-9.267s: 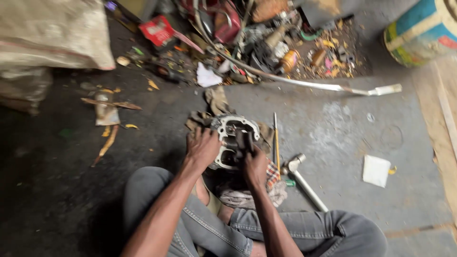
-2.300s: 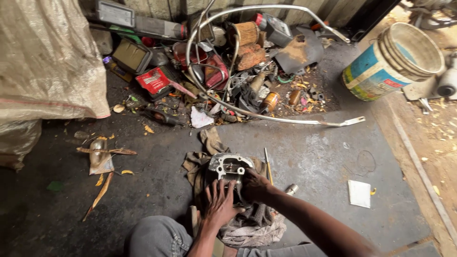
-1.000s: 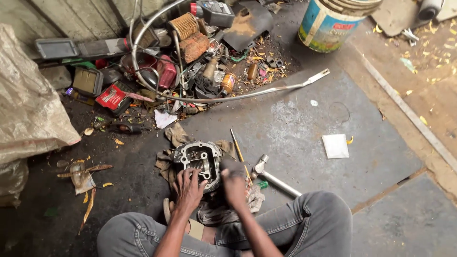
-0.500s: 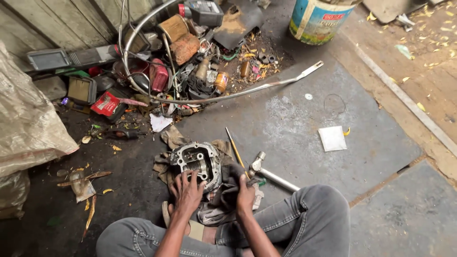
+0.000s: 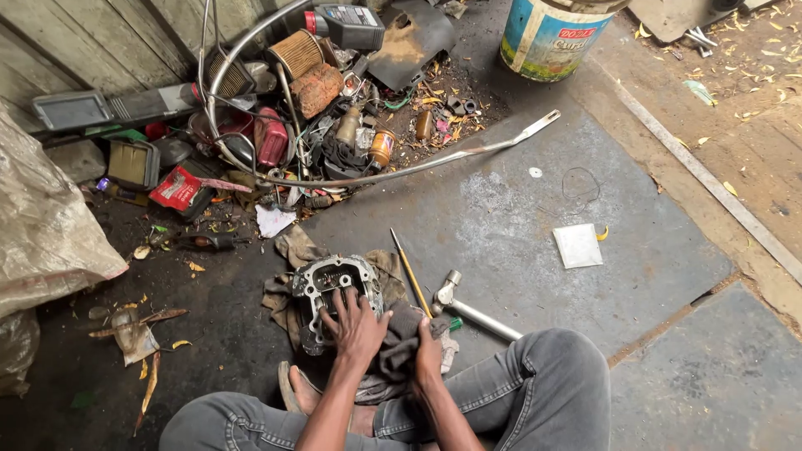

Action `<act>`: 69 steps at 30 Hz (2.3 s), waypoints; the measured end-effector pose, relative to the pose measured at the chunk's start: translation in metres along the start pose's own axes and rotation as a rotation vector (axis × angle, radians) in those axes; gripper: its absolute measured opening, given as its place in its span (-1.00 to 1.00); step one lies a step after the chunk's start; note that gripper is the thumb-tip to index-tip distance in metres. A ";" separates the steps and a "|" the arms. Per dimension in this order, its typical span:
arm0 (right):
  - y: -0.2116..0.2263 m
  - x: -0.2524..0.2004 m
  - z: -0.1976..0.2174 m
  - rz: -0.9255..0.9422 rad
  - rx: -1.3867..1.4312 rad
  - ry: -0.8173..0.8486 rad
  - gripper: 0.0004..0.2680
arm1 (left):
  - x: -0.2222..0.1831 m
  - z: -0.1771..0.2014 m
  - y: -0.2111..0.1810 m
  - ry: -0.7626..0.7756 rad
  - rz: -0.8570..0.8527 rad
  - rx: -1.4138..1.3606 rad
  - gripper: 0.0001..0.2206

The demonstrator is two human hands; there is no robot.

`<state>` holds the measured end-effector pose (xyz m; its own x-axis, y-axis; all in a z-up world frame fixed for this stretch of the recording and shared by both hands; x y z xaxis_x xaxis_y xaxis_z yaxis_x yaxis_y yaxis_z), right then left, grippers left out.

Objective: The user is seen cleaning a engine component of a motorcycle with a rag and a thin stick.

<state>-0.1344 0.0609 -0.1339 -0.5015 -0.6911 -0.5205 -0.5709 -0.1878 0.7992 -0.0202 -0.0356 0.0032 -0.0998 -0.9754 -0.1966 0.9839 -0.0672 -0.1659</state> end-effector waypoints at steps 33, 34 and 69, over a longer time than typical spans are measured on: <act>0.044 -0.024 -0.028 -0.194 0.309 0.122 -0.56 | 0.011 0.064 0.108 -0.063 0.001 -1.438 -0.85; 0.045 -0.025 -0.028 -0.200 0.377 0.123 -0.57 | 0.009 0.066 0.098 0.001 0.055 -1.542 -0.87; 0.016 -0.047 -0.066 0.017 0.085 0.165 -0.42 | 0.033 -0.063 0.167 -0.168 0.094 -1.428 -0.94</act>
<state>-0.0775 0.0443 -0.0770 -0.4015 -0.8003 -0.4453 -0.6200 -0.1204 0.7753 0.1312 -0.0661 -0.0919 0.0731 -0.9839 -0.1633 -0.0116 0.1629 -0.9866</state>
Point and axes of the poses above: each hand's wrist, its own x-axis towards the middle knuckle, its own z-axis out of the back of the hand, y = z × x, the point moved 4 cm from there along x, towards the middle knuckle, and after that the axes turned 7 degrees about z, right-handed, at the moved point
